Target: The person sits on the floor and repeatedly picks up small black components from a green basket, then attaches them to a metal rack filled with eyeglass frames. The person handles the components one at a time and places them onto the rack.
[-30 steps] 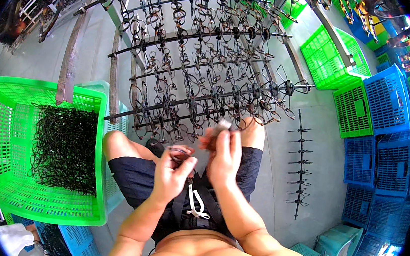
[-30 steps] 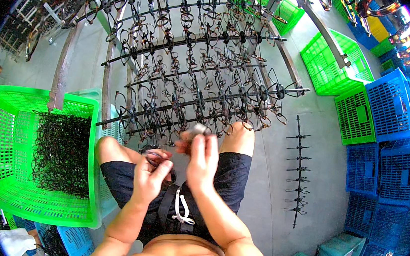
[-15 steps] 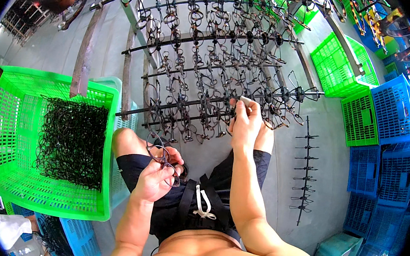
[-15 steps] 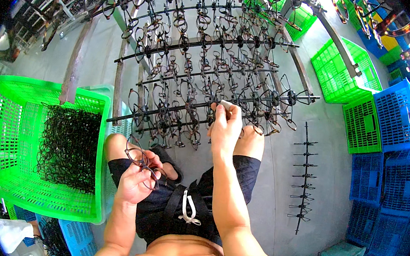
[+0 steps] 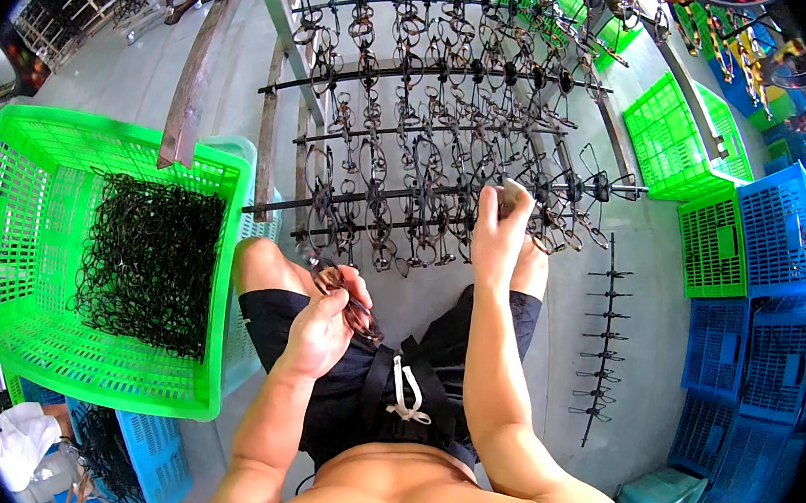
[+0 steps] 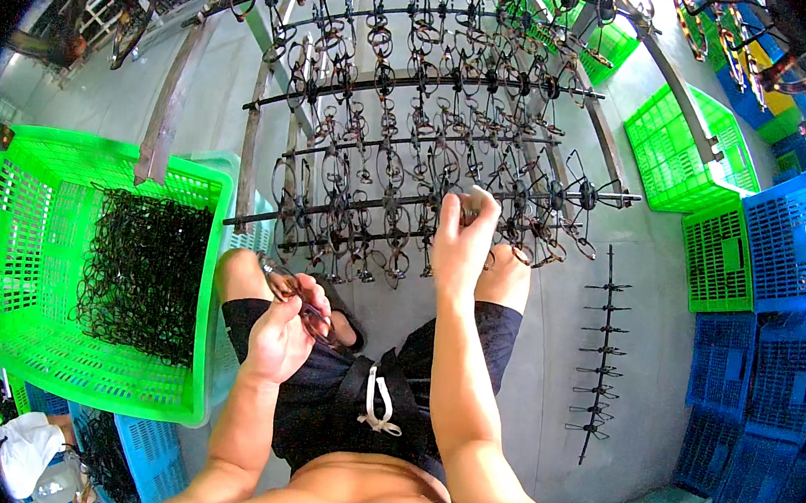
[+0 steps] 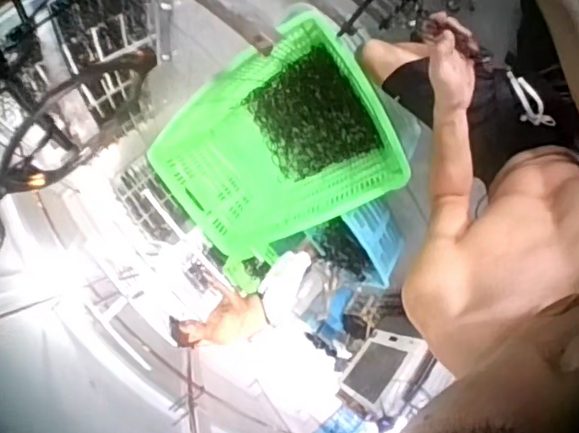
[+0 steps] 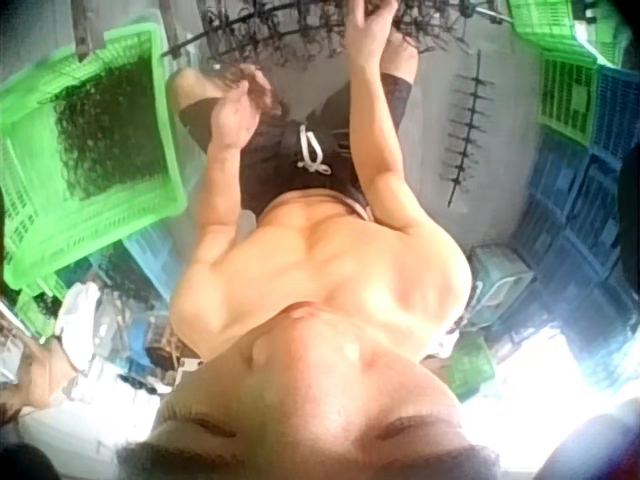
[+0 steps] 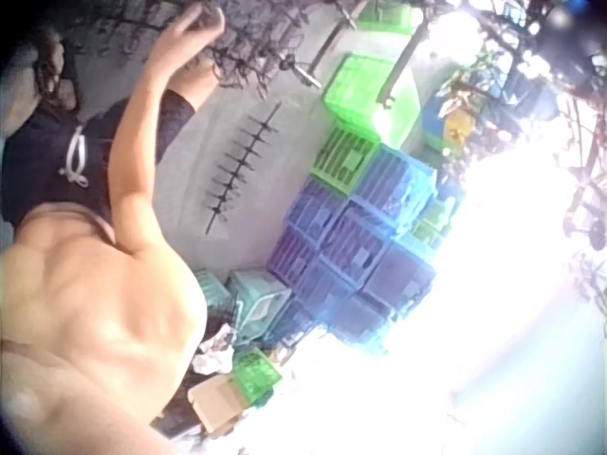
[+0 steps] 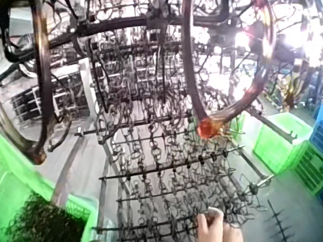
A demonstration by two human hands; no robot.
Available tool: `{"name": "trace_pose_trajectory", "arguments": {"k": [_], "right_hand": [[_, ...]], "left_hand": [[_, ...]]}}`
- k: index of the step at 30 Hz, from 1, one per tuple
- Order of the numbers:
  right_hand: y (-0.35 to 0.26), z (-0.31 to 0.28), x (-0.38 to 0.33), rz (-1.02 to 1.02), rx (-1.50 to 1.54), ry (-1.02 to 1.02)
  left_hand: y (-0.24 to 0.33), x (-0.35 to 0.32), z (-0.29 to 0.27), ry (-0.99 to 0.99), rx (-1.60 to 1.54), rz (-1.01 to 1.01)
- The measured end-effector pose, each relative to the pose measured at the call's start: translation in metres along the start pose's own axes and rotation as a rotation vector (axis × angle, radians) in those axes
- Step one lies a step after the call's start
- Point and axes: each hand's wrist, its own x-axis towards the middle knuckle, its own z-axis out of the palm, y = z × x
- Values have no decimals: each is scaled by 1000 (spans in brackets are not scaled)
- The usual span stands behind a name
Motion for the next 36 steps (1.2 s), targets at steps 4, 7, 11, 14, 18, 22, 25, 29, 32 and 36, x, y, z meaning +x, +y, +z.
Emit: {"name": "trace_pose_trajectory", "arguments": {"k": [4, 7, 11, 14, 18, 22, 25, 29, 32, 36], "right_hand": [[-16, -14, -53, -524, -249, -303], [-17, -9, -103, 203, 342, -844], [-18, -9, -112, 893, 830, -782], [-20, -16, -94, 794, 782, -603], [-36, -29, -81, 421, 334, -511], [-30, -27, -63, 714, 763, -299], [-18, -36, -57, 432, 521, -349], [-23, -51, -44, 121, 281, -682], [-18, -63, -28, 190, 372, -766], [-9, -76, -25, 225, 461, -752]], "left_hand": [[-4, 1, 5, 105, 79, 117], [-8, 7, 24, 99, 148, 226], [-10, 11, 22, 39, 1356, 648], [-9, 0, 17, 17, 825, 377], [-10, -8, 21, 69, 975, 388], [-13, 3, 18, 424, 1503, 1054], [0, -1, 16, 224, 649, 391], [2, -5, 24, -116, 671, -159], [-5, -8, 21, -293, 347, -85], [-6, -11, 20, -286, 363, -255]]}}
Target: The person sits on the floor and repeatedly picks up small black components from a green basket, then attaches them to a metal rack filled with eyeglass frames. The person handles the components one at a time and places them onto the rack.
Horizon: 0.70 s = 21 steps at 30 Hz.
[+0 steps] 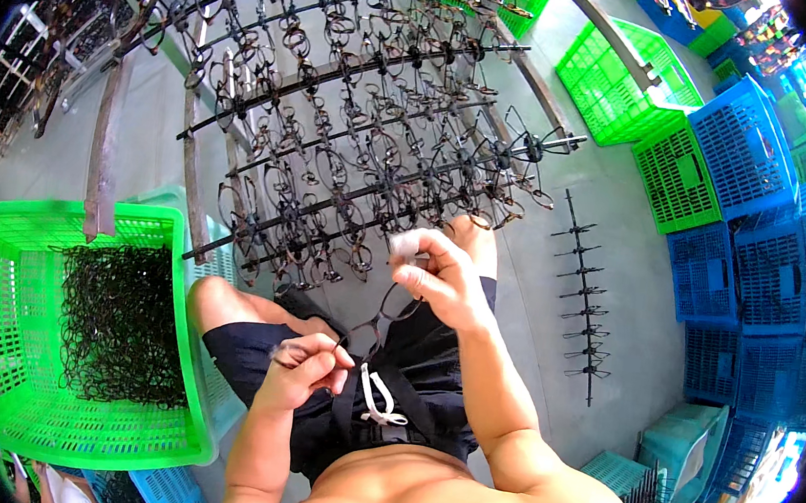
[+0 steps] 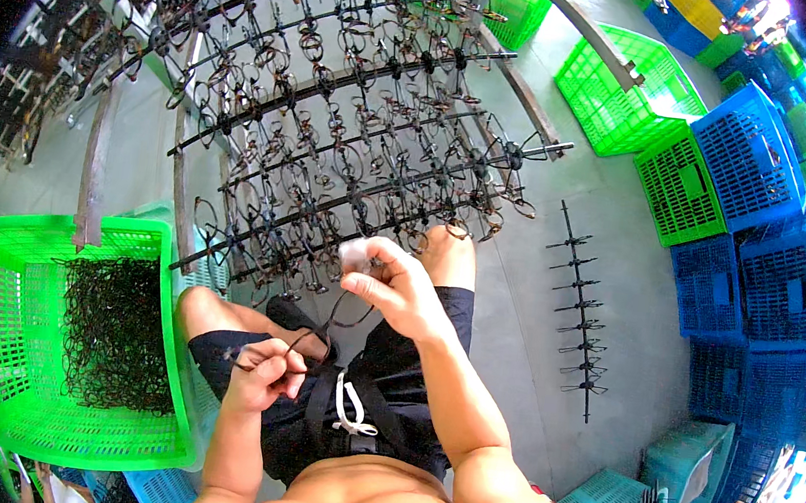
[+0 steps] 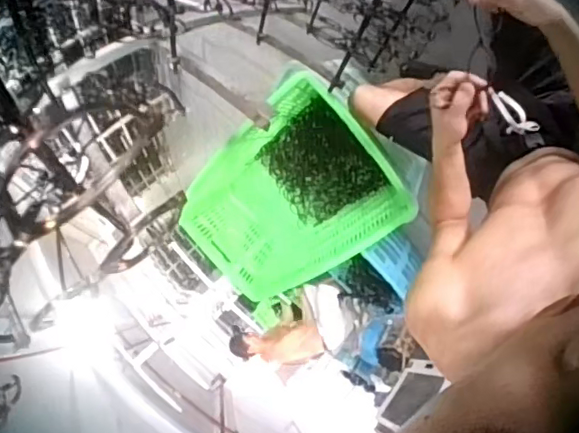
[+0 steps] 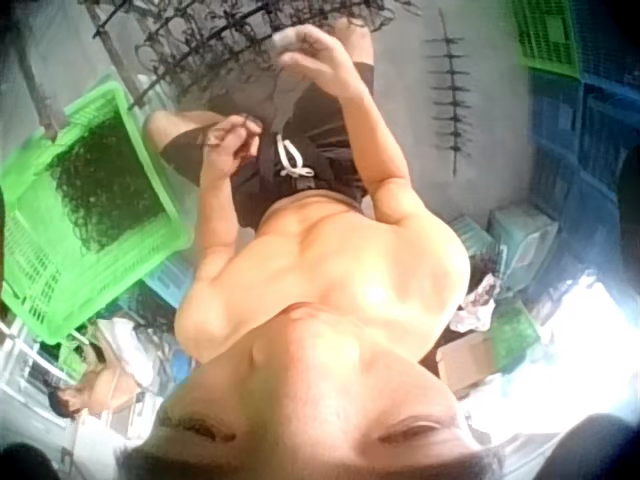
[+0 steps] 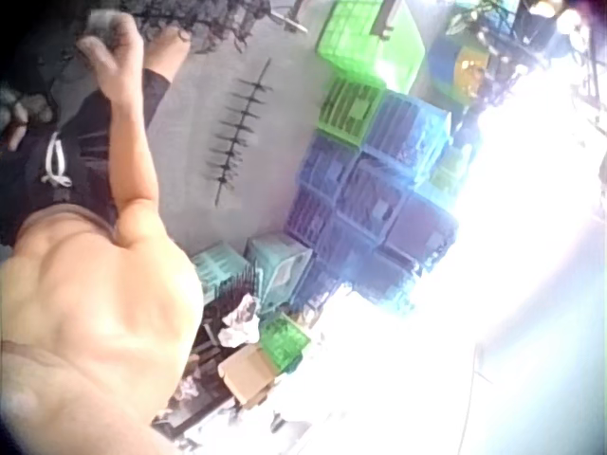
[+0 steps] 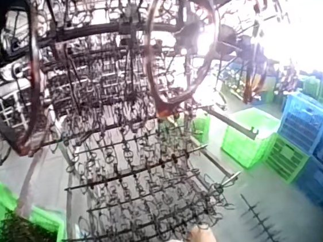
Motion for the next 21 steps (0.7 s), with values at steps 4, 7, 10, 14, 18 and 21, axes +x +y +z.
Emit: {"name": "trace_pose_trajectory", "arguments": {"k": [4, 7, 10, 14, 18, 21], "right_hand": [[17, 21, -7, 118, 473, 283], [26, 53, -29, -165, 215, 246], [25, 51, -17, -168, 221, 505], [15, -12, 27, -216, -12, 764], [10, -29, 57, -116, -136, 842], [6, -35, 64, -65, -185, 781]], "left_hand": [[-21, 19, 27, 333, 26, 186], [-23, 42, 47, 405, 259, 159], [-29, 60, 52, 334, 476, 243], [-27, 55, 41, 201, -81, 26], [-13, 49, 31, 220, -156, -69], [-3, 45, 31, 221, -53, -57]]}}
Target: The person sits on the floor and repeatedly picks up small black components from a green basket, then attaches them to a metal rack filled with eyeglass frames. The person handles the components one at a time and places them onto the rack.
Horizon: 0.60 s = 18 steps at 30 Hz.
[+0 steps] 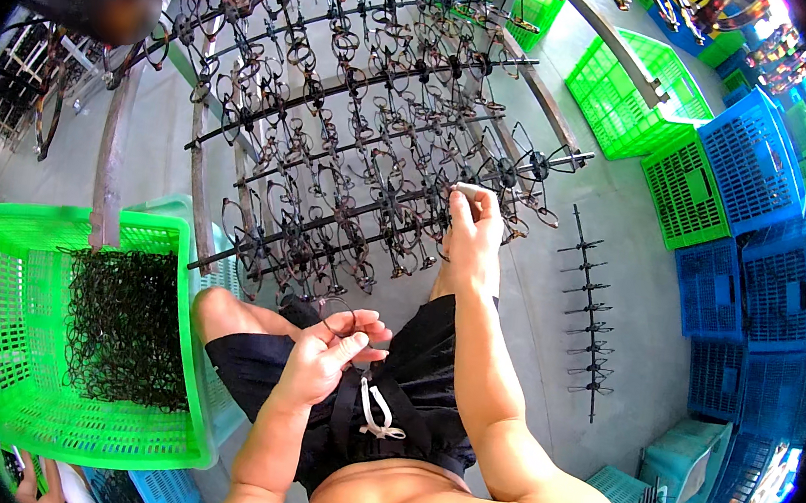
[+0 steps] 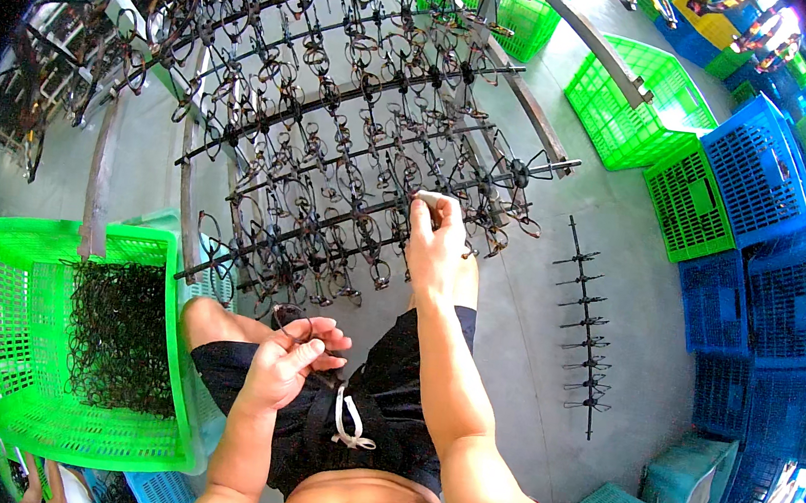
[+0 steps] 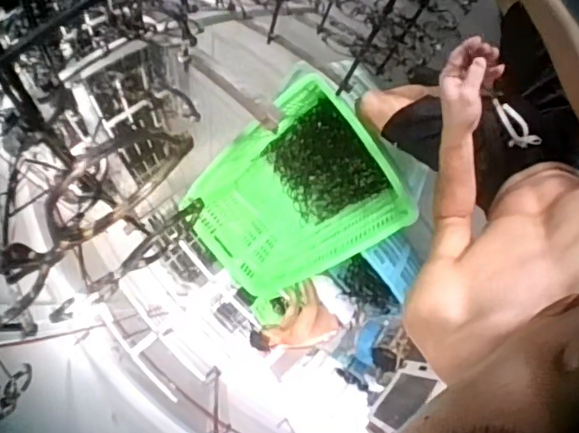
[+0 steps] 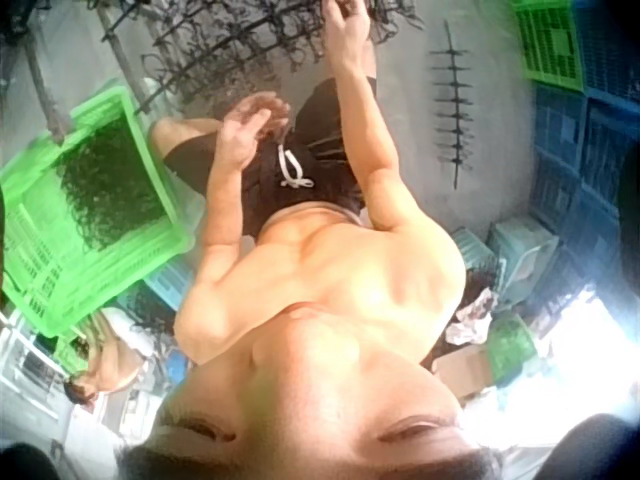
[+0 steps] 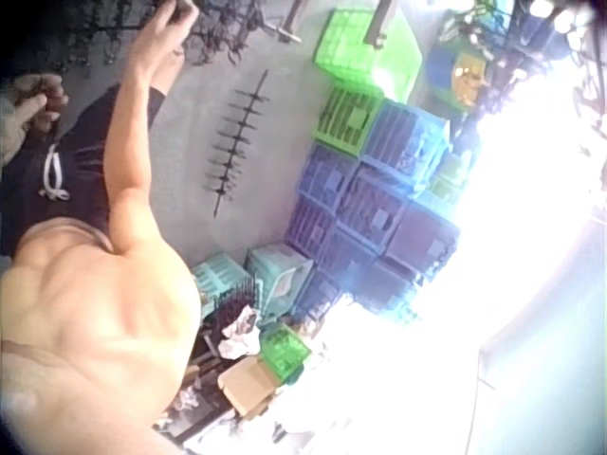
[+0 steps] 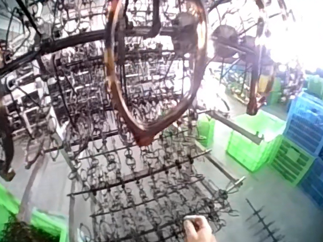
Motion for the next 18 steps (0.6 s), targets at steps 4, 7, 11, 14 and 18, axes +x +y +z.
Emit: {"name": "trace_pose_trajectory", "arguments": {"k": [4, 7, 11, 14, 18], "right_hand": [[2, 4, 12, -53, 54, -29], [4, 11, 11, -27, 127, -26], [22, 10, 17, 13, 233, -21], [25, 16, 17, 0, 329, -2], [24, 0, 12, -322, -229, 67]], "left_hand": [[7, 1, -17, 1, 348, 37], [4, 5, -20, 15, 358, 185], [14, 6, -11, 4, 187, -34], [6, 11, -14, -48, 487, 169], [12, 13, -16, 14, 526, 147]]}}
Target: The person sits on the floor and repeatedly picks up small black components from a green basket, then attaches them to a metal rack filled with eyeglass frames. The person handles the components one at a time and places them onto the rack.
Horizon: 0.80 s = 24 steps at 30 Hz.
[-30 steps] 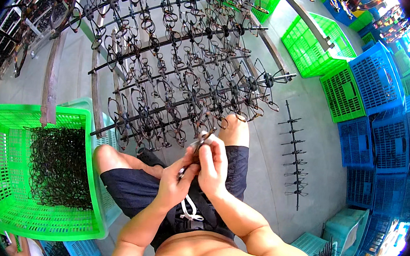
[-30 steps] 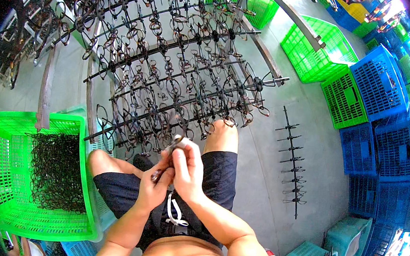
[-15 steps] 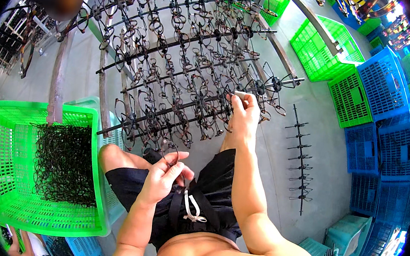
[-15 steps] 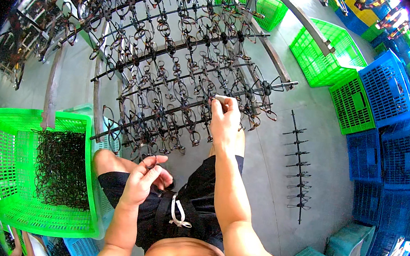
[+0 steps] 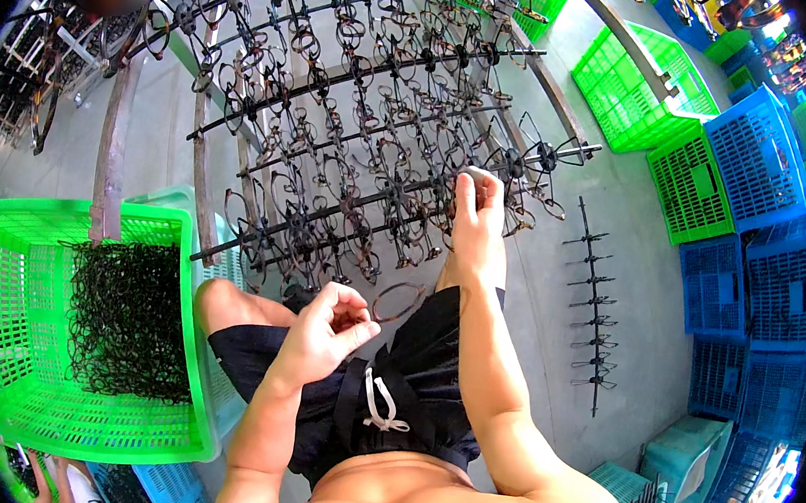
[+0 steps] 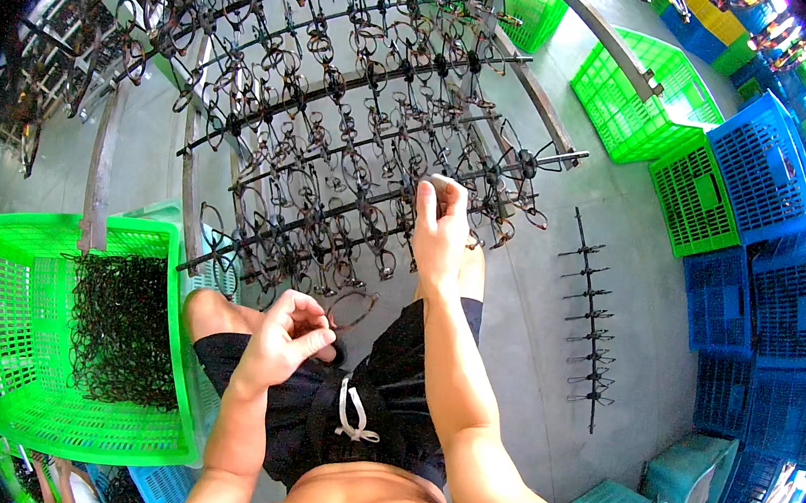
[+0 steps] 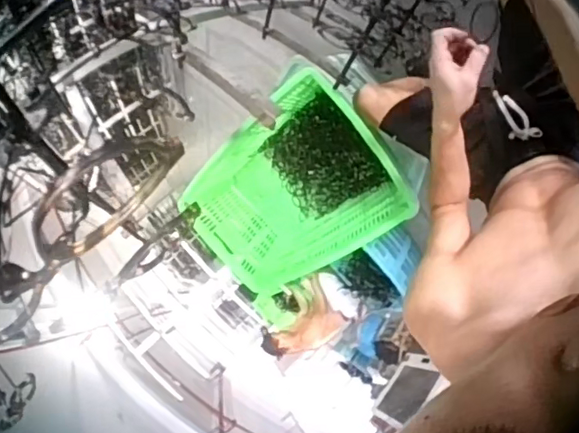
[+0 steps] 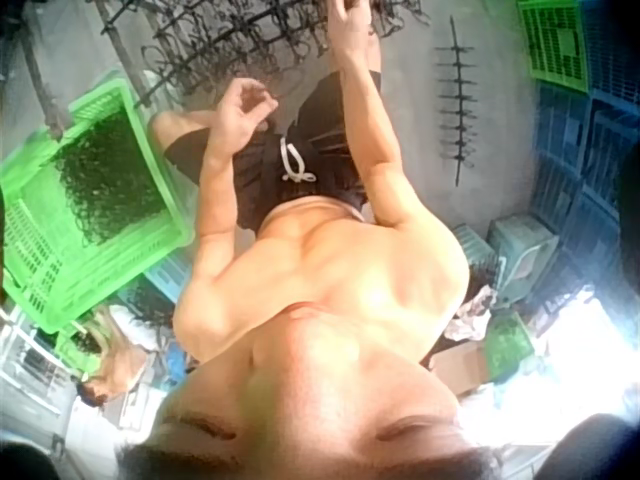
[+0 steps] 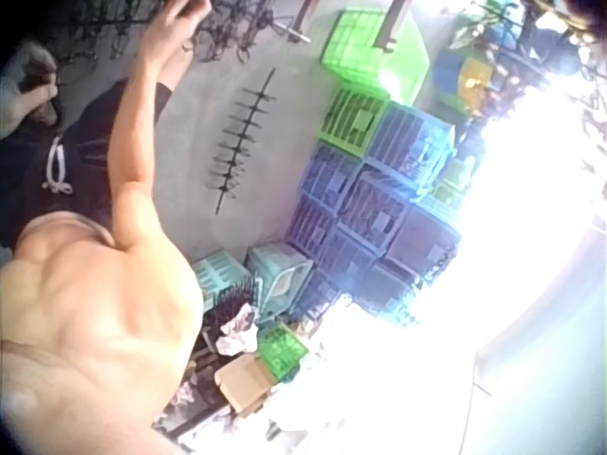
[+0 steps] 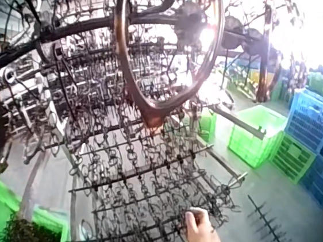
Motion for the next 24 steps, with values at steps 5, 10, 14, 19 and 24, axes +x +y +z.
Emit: {"name": "trace_pose_trajectory", "arguments": {"k": [5, 10, 14, 19, 24], "right_hand": [[-68, -31, -41, -584, -41, -728], [-75, -47, -39, -37, -15, -967], [-29, -53, 6, 145, 573, 72], [-12, -32, 29, 315, 431, 138], [-25, -32, 41, 348, 254, 119]], "left_hand": [[21, 7, -10, -138, 274, -96], [37, 2, -22, 53, 68, 331], [20, -22, -118, 935, 106, 332], [-106, -84, -311, 1176, 331, -98], [-179, -118, -343, 960, 863, -1033]]}}
